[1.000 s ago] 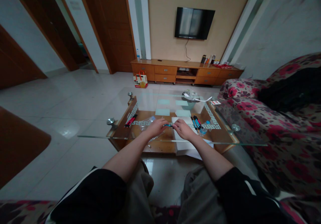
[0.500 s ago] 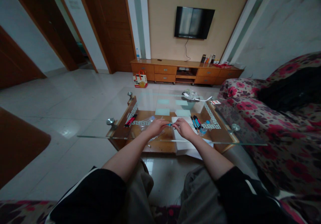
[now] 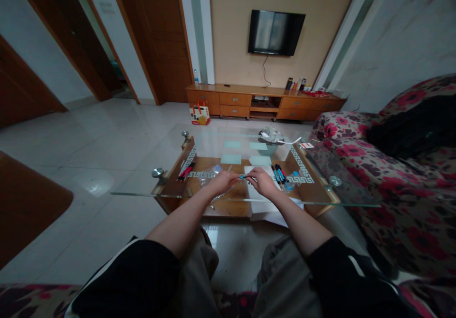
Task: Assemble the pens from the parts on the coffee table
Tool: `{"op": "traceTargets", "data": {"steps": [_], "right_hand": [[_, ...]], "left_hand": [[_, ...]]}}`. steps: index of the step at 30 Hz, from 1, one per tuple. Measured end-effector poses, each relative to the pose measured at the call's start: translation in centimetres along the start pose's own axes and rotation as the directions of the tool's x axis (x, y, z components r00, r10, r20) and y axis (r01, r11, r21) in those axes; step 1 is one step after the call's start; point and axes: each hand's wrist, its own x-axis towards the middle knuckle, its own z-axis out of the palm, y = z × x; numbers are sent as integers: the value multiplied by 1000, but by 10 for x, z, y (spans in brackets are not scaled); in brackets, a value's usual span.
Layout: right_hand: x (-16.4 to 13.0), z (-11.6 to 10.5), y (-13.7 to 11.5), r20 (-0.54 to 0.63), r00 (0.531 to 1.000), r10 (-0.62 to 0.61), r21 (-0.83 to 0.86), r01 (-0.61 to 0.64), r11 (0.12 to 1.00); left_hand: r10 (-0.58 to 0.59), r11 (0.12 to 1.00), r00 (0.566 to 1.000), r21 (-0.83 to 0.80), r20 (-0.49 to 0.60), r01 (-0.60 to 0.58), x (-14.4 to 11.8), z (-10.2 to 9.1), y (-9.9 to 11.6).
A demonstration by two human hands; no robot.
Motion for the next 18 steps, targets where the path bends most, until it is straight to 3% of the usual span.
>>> {"op": "traceTargets", "data": {"steps": [7, 18], "right_hand": [[-6, -1, -4, -29, 998, 48, 26, -48, 999], [-5, 3, 0, -21, 995, 94, 43, -93, 995]], "left_hand": [[-6, 1000, 998, 24, -56, 7, -1, 4, -4], [-36, 999, 998, 8, -51, 36, -3, 5, -8]]}}
